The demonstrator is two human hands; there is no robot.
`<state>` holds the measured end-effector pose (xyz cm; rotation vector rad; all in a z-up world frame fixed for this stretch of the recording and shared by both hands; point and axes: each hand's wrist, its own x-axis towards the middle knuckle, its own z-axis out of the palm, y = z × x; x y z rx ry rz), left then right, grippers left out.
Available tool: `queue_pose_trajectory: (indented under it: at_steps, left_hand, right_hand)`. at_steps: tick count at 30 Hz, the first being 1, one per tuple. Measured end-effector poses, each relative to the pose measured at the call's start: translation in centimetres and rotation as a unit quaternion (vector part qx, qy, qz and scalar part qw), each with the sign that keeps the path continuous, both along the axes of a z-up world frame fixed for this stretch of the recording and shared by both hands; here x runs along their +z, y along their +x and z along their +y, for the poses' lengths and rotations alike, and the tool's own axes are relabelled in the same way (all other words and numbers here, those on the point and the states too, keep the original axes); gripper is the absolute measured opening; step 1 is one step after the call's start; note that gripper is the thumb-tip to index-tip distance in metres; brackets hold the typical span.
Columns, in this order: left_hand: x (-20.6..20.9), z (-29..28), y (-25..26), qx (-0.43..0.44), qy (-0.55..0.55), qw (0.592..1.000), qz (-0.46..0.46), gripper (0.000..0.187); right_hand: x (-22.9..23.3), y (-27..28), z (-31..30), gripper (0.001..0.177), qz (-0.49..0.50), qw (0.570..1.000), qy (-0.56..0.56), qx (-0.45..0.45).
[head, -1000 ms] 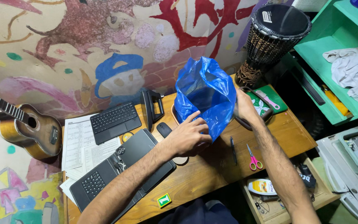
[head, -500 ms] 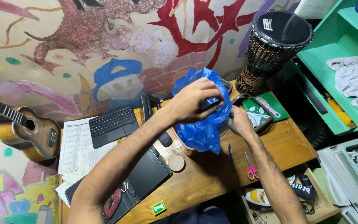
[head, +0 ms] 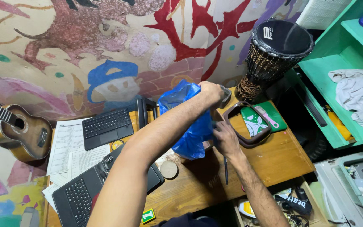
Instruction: The person lines a plastic trash bin with a blue bag, wipes the bin and surrounding items with a cloth, and stores the bag inside the bin.
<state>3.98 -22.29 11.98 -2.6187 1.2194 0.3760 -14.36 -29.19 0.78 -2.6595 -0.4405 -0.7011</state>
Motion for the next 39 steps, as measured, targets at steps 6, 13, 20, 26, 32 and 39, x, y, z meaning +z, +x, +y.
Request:
queue_pose_trajectory:
  at_steps: [6, 13, 20, 26, 32, 39]
  left_hand:
    - [-3.3, 0.4, 3.2, 0.119, 0.133, 0.982, 0.058, 0.046]
    - [-3.0, 3.0, 3.0, 0.104, 0.098, 0.987, 0.068, 0.055]
    - [-1.6, 4.5, 3.2, 0.147, -0.031, 0.988, -0.026, 0.037]
    - [0.5, 6.2, 3.5, 0.213, -0.054, 0.975, -0.036, 0.027]
    - [1.1, 6.3, 2.5, 0.231, -0.052, 0.971, -0.025, 0.031]
    - [0.7, 5.6, 2.1, 0.224, -0.051, 0.973, -0.007, 0.035]
  right_hand:
    - [2.7, -1.3, 1.7, 0.033, -0.088, 0.996, 0.003, 0.026]
    - [3.7, -1.4, 1.9, 0.025, -0.112, 0.993, 0.011, 0.036]
    - [2.5, -1.3, 1.2, 0.031, -0.099, 0.994, 0.052, -0.004]
    - [0.6, -2.1, -0.1, 0.028, -0.104, 0.991, 0.073, -0.032]
    - [1.1, -3.0, -0.2, 0.030, -0.100, 0.989, 0.098, -0.038]
    - [3.7, -3.7, 0.1, 0.042, -0.055, 0.979, 0.192, -0.043]
